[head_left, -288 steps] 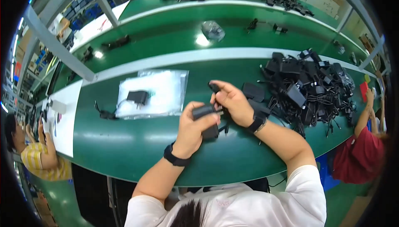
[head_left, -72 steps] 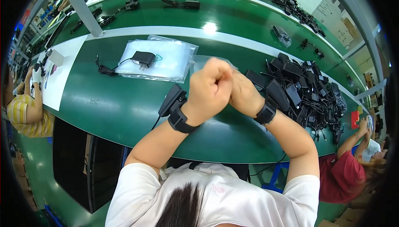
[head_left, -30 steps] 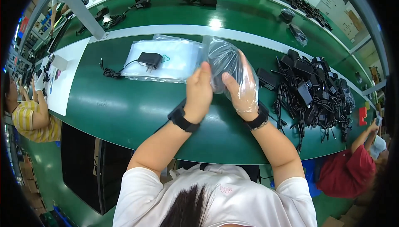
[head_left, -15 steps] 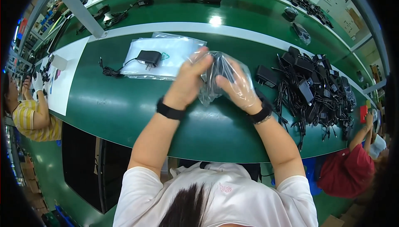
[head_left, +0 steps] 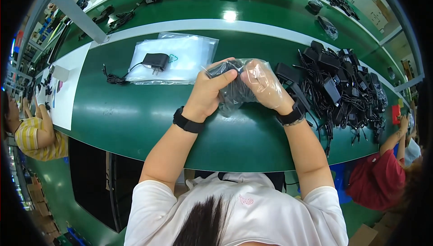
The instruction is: The person picks up a power adapter, wraps its cord by hand, and slides it into a plastic bag. After sealing the bag, the person sets the packaged adapter aside on the table and repeats the process.
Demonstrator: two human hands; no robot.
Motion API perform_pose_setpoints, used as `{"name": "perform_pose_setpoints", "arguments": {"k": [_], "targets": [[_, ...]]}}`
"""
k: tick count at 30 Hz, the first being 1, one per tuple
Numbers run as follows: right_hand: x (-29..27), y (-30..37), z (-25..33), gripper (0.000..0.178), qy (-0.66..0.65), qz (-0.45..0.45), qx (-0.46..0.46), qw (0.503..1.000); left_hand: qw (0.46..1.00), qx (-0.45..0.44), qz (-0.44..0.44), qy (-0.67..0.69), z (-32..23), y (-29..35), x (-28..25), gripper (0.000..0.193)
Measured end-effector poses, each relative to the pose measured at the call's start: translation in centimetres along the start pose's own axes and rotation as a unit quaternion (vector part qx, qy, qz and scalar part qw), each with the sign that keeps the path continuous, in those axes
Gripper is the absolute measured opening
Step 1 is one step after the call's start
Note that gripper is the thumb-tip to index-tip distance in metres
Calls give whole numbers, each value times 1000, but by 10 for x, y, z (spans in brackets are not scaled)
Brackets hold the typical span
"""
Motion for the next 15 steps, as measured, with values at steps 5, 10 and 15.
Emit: {"name": "perform_pose_setpoints", "arguments": {"k": [5,10,15], "targets": [[14,0,7,31,-363,-95,151,915,999,46,21,-7,2,0,3,53],[19,5,-1,29,-224,-174,85,955,997,66,29,-3,1,1,8,55],[11,5,1,21,-42,-172,44,983,999,20,46,-6,2,3,10,49]]}}
Point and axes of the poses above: each hand's wrist, its own y-axis away from the middle knuckle, its own x-axis out of the palm, z = x × y, the point moved 1 cm from there along -y, towards the middle knuckle, and after that the axes turned 3 degrees about z, right-handed, at the moved point
